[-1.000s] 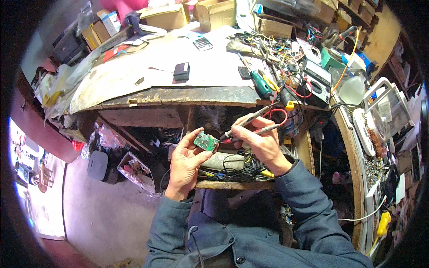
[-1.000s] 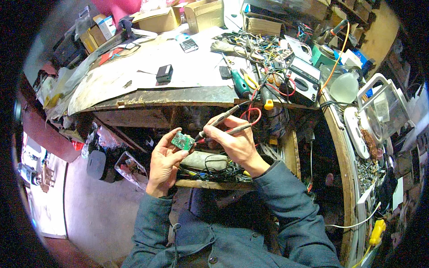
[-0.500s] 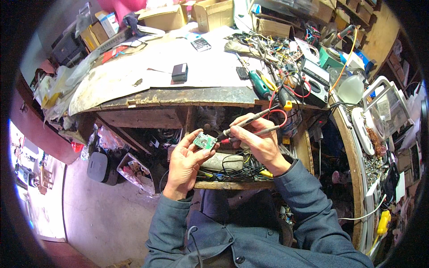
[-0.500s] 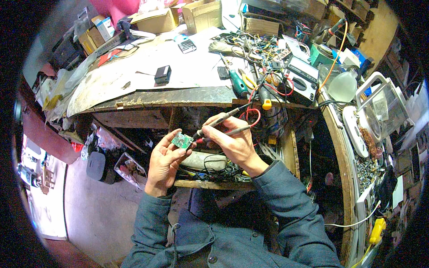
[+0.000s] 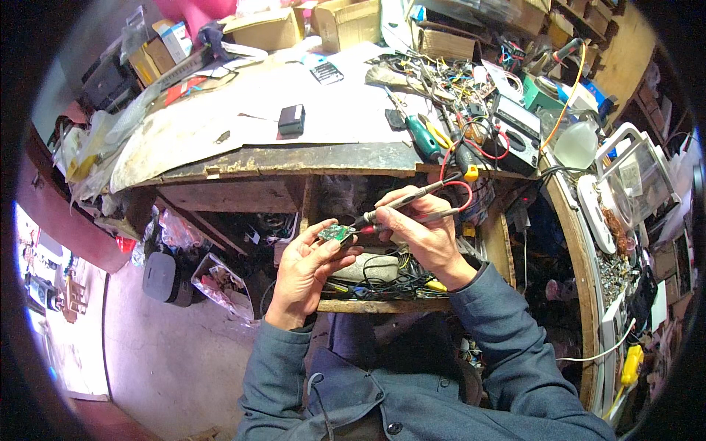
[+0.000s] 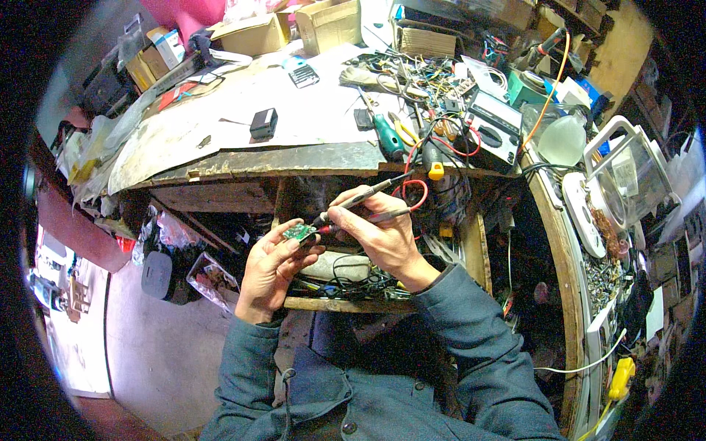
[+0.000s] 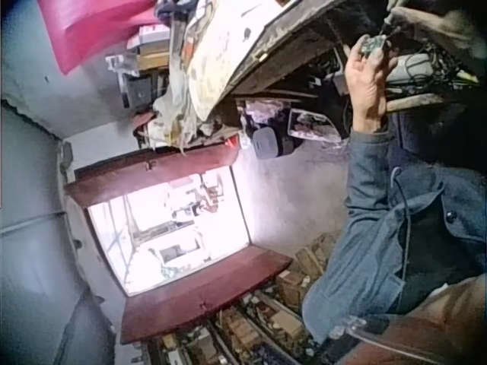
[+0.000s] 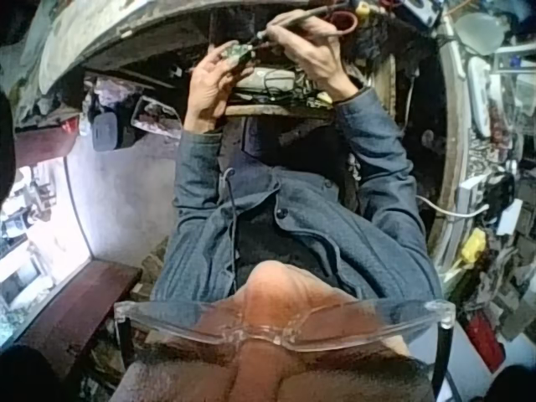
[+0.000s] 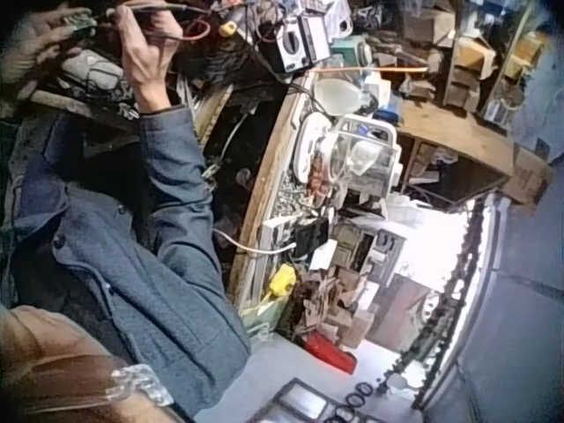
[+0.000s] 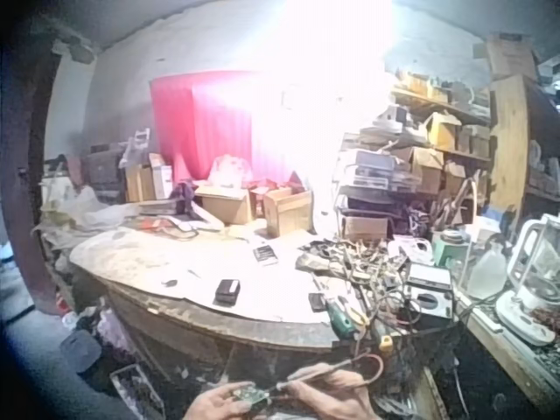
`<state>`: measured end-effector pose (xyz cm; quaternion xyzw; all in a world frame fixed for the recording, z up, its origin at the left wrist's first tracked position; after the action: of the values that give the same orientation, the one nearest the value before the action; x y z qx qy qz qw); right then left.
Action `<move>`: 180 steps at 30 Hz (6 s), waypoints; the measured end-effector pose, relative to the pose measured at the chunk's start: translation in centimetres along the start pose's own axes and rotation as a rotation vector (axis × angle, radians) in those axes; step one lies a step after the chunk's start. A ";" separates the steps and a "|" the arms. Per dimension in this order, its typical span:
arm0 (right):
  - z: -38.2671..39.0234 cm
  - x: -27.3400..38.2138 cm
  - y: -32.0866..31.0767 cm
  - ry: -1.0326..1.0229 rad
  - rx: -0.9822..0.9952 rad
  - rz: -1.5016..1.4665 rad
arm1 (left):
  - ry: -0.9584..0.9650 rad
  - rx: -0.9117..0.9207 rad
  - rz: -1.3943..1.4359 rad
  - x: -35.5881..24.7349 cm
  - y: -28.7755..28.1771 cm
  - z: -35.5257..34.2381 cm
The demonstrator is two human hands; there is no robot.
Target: The person holds a small green circuit board and uses a soldering iron to apply solder to several points on the board. They then use pliers to adjust or remove a component and briefly handle a black rectangular device before returning to the circuit board.
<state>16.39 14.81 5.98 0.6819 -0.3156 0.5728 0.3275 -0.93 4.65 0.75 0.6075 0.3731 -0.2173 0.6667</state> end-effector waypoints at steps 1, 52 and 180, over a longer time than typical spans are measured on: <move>0.0 -0.1 0.0 0.013 -0.002 -0.011 | -0.009 0.002 0.004 0.0 0.0 0.0; -0.3 -1.0 -0.5 0.167 -0.013 -0.107 | 0.217 -0.031 -0.160 0.2 0.1 0.3; -0.6 -1.4 -0.9 0.302 -0.068 -0.217 | 0.046 0.122 -0.227 0.2 0.1 0.6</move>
<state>16.54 15.85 4.56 0.6067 -0.2067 0.6190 0.4539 -0.59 4.09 0.66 0.6056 0.4407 -0.2999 0.5908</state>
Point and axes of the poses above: each hand's wrist, its own z-axis away from the middle knuckle, its own y-axis out of the palm, x = y × z, the point moved 4 cm from there along -z, towards the middle knuckle, and after that the axes turned 11 degrees about y, right-handed, at the moved point
